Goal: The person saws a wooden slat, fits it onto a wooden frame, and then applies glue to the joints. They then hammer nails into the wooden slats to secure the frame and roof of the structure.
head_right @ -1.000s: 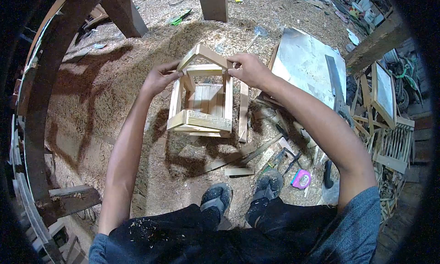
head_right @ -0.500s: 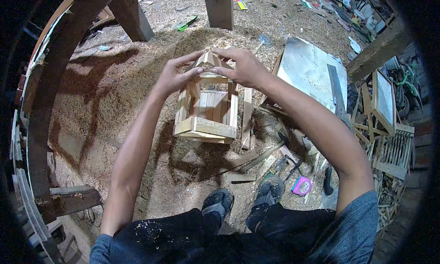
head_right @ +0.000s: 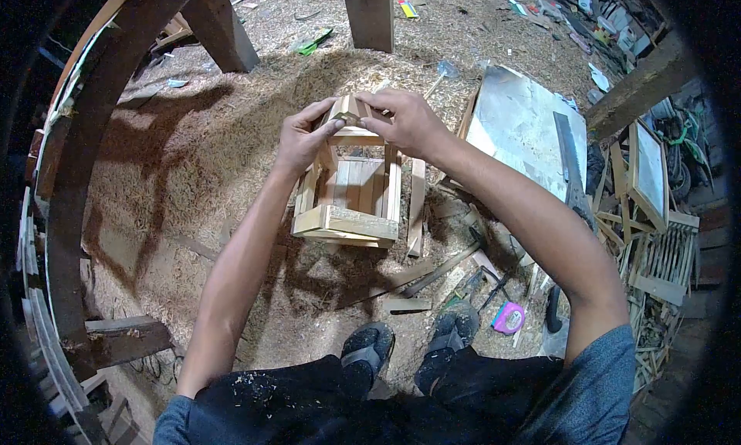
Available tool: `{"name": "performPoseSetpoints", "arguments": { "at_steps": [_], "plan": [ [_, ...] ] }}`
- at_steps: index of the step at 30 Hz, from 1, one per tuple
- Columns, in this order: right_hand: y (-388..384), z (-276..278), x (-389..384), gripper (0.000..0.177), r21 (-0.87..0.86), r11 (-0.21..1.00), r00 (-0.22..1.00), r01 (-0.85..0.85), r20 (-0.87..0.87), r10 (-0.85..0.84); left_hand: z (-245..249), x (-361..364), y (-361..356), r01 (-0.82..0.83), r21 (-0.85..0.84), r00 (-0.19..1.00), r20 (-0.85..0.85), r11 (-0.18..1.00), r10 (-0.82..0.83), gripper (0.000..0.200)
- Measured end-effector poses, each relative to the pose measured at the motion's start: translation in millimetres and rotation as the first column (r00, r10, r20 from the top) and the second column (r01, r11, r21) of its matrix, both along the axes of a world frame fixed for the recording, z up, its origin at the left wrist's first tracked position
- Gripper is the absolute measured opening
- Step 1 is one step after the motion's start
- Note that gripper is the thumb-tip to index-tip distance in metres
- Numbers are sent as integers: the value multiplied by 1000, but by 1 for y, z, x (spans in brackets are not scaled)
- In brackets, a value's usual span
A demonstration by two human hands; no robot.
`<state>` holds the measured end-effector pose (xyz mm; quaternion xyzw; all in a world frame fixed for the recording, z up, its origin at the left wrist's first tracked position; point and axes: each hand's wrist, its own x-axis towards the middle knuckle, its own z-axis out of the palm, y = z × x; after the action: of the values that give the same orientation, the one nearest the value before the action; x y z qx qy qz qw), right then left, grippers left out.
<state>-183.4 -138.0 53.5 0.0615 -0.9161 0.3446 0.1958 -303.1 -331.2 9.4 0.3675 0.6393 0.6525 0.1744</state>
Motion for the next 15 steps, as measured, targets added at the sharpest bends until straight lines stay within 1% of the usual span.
{"name": "performPoseSetpoints", "arguments": {
  "at_steps": [2,4,5,7,8,10,11,13,14,15],
  "plan": [
    [0,0,-1,42,-13,1000,1000,-13,-4,13,-2,2,1,-6,29,1000,19,1000,5,43],
    [-2,5,1,42,7,1000,996,11,88,-11,-4,3,2,-30,59,1000,8,998,30,42],
    [-2,4,0,42,9,1000,996,9,88,-10,-4,2,2,-32,61,999,8,998,31,42],
    [-2,1,0,41,-7,1000,1000,14,24,-14,-4,1,3,-29,47,999,-28,998,30,42],
    [-2,0,0,41,-7,1000,1000,15,23,-15,-3,1,3,-28,48,999,-29,998,30,42],
    [-2,-2,1,41,33,999,999,39,-2,-38,-4,0,3,-15,16,1000,10,1000,15,44],
    [-2,-3,1,41,34,999,999,41,-3,-41,-4,-1,3,-13,16,1000,9,1000,13,44],
    [1,-6,3,42,-1,999,998,54,35,-54,-2,-1,0,29,-27,993,112,999,-26,52],
    [3,-7,4,42,4,998,998,57,32,-57,0,-2,0,32,-22,994,109,999,-29,52],
    [3,-6,6,42,-16,998,996,60,68,-59,-3,-4,-1,20,-52,997,76,998,-16,54]
  ]
}}
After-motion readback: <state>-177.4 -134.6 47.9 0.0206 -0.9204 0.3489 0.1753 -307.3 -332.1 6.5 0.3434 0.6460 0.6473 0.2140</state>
